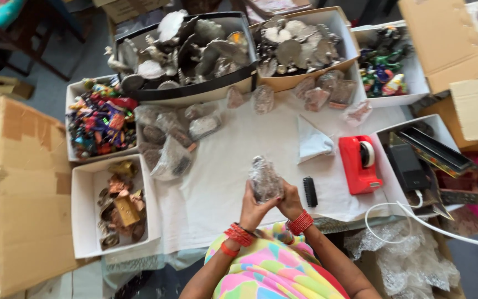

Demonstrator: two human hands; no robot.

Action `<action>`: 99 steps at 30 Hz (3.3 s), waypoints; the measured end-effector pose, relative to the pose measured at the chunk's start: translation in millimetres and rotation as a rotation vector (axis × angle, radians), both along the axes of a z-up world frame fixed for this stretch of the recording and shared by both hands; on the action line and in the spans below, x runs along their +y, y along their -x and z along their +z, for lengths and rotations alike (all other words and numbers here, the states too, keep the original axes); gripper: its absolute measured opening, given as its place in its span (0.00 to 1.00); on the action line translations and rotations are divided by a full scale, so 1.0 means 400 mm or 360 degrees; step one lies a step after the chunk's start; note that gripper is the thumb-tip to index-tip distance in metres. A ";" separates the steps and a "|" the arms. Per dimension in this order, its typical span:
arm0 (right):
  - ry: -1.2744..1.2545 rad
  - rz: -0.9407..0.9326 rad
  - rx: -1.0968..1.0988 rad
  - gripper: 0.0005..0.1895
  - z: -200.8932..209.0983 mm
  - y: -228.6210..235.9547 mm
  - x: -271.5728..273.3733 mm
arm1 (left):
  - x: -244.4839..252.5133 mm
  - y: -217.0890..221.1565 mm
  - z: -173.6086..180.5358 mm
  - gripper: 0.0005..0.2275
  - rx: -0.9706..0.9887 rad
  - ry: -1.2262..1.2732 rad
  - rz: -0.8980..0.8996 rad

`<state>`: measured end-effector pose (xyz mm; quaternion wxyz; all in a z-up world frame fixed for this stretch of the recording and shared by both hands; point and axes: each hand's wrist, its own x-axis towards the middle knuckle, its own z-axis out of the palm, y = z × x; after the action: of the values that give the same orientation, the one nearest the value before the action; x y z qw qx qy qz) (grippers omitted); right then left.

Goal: The person unwraps a small copper-colored decorative item from bubble wrap and places it on a white cloth. They then use a small black brush to clean the surface of the item, turning it over to reach different sides.

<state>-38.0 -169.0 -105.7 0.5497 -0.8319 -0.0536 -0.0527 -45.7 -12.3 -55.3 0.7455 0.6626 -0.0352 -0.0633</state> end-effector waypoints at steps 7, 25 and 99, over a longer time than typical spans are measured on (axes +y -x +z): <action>-0.0156 -0.0069 -0.0090 0.17 -0.069 0.015 0.019 | -0.018 0.020 0.023 0.32 -0.0103 -0.0174 0.0128; 0.0325 0.0776 0.0342 0.43 -0.274 -0.087 -0.045 | 0.092 -0.004 -0.352 0.26 0.1408 0.0536 0.0176; 0.1372 -0.0246 0.0675 0.40 -0.308 -0.294 -0.033 | -0.447 -0.817 -0.639 0.42 -0.0449 -0.0975 0.0214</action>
<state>79.7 -182.1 -228.7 0.1484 -0.9778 0.1045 0.1043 281.1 -191.0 -310.7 0.5022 0.8587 -0.0738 0.0706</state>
